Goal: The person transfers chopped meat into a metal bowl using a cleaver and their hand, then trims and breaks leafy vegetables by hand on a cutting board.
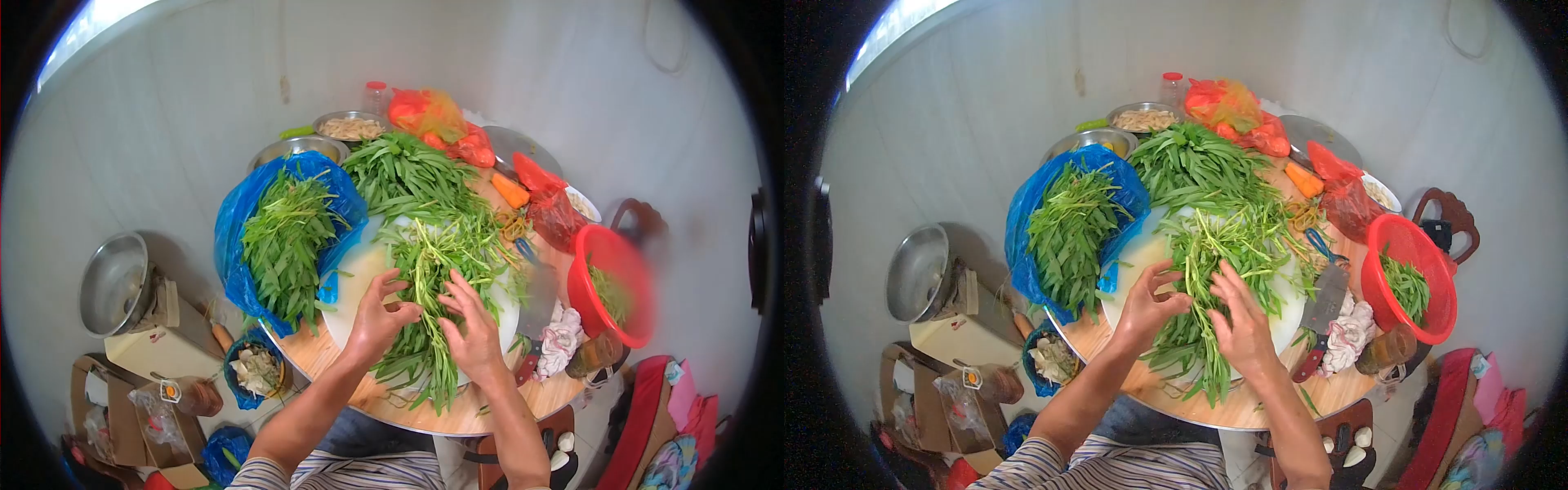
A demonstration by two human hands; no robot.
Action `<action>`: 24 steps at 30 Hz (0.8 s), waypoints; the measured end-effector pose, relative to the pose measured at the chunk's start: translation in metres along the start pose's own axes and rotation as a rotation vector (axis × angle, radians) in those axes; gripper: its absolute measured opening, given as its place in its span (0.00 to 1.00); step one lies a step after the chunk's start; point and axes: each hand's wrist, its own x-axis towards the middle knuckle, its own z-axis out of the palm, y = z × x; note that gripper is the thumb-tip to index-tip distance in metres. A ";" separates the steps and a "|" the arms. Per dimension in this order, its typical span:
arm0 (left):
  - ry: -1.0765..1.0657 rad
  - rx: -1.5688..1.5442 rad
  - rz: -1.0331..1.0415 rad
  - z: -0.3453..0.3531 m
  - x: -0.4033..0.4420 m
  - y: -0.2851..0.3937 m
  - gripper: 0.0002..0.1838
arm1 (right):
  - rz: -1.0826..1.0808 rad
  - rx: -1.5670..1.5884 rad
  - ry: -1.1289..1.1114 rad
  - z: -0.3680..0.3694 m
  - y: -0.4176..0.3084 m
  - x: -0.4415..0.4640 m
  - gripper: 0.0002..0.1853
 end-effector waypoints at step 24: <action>0.034 -0.243 -0.030 -0.005 -0.028 0.014 0.11 | 0.220 -0.005 0.251 -0.012 -0.036 -0.029 0.11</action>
